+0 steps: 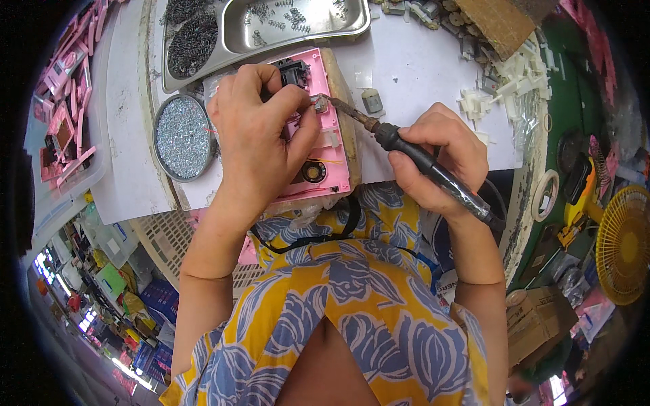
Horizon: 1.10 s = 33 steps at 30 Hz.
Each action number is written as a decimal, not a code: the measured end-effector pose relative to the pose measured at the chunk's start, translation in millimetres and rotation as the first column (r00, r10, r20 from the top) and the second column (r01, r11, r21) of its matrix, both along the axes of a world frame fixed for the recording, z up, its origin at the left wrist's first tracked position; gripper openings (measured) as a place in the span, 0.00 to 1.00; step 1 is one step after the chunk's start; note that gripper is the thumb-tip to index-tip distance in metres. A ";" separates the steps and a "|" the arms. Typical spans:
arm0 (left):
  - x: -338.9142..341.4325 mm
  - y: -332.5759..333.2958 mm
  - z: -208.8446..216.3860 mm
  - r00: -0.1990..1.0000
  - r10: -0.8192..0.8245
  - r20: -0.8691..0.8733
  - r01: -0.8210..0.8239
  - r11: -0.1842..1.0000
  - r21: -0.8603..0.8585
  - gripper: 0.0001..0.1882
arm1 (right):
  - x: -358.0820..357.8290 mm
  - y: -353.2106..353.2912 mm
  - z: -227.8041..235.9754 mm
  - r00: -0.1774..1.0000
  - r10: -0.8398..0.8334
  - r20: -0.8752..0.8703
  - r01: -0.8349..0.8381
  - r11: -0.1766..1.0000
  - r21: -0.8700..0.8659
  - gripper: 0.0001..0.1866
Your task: Assembling internal electronic components and housing for a pink toy device using a soldering iron and electric screwdriver.
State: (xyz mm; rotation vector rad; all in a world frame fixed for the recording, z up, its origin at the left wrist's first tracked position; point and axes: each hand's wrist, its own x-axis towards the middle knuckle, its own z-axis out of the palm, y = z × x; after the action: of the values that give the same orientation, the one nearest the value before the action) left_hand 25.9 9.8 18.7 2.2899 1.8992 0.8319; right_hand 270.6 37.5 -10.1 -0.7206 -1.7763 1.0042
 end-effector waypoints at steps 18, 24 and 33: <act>0.6 -0.5 -0.2 1.000 0.011 0.004 -0.011 1.000 0.021 0.07 | -3.1 -1.0 0.7 1.000 -0.005 0.011 0.005 1.000 0.004 0.14; 0.8 -0.6 -1.0 1.000 0.008 0.006 -0.008 1.000 0.016 0.06 | -1.2 -2.9 -0.3 1.000 -0.017 0.011 0.017 1.000 -0.016 0.14; 2.2 -0.5 0.2 1.000 0.011 -0.008 -0.010 1.000 0.018 0.06 | 1.4 -4.6 -1.6 0.999 -0.033 -0.014 0.033 0.999 -0.031 0.14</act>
State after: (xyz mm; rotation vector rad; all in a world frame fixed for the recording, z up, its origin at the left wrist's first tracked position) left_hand 28.1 9.3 18.9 2.2988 1.9164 0.8462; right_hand 272.0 32.9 -11.7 -0.7581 -1.7346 1.0144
